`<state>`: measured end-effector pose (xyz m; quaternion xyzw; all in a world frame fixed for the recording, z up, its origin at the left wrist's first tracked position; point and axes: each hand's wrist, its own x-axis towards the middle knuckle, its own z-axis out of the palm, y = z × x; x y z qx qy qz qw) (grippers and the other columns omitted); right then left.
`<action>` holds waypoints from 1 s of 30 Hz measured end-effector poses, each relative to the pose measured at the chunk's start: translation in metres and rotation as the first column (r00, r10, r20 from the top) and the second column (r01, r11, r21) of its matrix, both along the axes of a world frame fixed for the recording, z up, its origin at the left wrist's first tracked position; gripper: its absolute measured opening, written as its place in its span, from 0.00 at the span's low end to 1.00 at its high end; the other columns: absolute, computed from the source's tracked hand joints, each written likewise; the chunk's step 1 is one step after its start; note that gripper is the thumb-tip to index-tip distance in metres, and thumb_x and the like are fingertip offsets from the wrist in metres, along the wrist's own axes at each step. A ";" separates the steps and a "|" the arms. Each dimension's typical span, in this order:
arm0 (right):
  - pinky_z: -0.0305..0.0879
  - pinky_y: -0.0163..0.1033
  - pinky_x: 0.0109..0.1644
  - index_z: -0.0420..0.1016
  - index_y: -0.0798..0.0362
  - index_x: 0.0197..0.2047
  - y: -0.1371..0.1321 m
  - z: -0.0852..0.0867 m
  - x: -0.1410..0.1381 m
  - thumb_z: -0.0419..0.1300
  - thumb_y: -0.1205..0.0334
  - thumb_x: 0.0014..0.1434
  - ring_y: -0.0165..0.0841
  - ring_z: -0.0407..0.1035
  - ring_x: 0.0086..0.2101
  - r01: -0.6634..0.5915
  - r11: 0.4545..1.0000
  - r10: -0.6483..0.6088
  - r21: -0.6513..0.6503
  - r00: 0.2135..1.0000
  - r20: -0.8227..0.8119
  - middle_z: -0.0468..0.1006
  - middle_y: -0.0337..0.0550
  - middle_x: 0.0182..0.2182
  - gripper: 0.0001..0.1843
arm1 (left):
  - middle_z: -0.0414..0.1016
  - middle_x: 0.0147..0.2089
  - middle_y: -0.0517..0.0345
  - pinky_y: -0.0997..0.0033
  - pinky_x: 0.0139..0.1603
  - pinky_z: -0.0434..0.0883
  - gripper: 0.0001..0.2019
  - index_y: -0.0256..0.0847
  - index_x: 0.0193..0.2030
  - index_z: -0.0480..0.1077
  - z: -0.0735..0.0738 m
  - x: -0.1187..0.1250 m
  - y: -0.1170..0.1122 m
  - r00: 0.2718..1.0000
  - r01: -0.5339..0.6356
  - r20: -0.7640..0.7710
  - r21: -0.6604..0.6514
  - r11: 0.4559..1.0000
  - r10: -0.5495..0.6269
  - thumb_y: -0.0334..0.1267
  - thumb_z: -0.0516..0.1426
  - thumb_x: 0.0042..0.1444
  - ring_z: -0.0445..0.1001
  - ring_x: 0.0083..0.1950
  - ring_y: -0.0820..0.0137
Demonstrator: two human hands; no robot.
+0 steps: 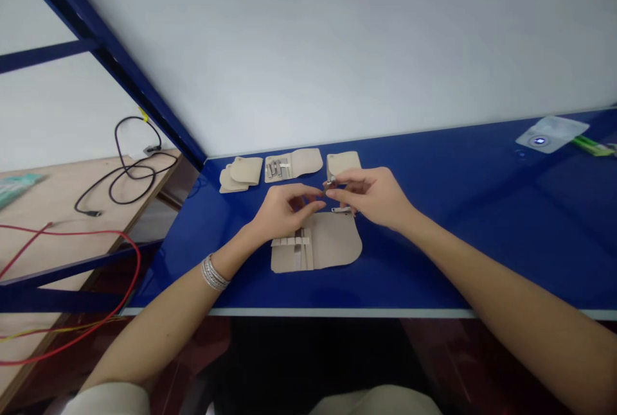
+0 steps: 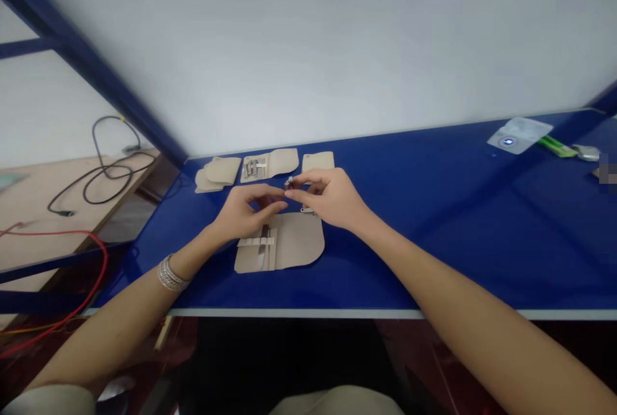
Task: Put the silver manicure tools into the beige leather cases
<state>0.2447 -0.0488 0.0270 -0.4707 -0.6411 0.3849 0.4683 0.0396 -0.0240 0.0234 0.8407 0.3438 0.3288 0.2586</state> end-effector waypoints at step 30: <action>0.67 0.39 0.31 0.82 0.54 0.39 0.002 0.003 0.005 0.66 0.52 0.53 0.33 0.72 0.25 0.094 0.988 -0.116 0.121 0.974 0.196 0.82 0.45 0.30 0.15 | 0.77 0.30 0.53 0.76 0.28 0.68 0.12 0.33 0.33 0.76 -0.001 0.002 0.000 0.999 -0.018 0.038 -0.079 0.997 0.022 0.41 0.56 0.60 0.69 0.26 0.75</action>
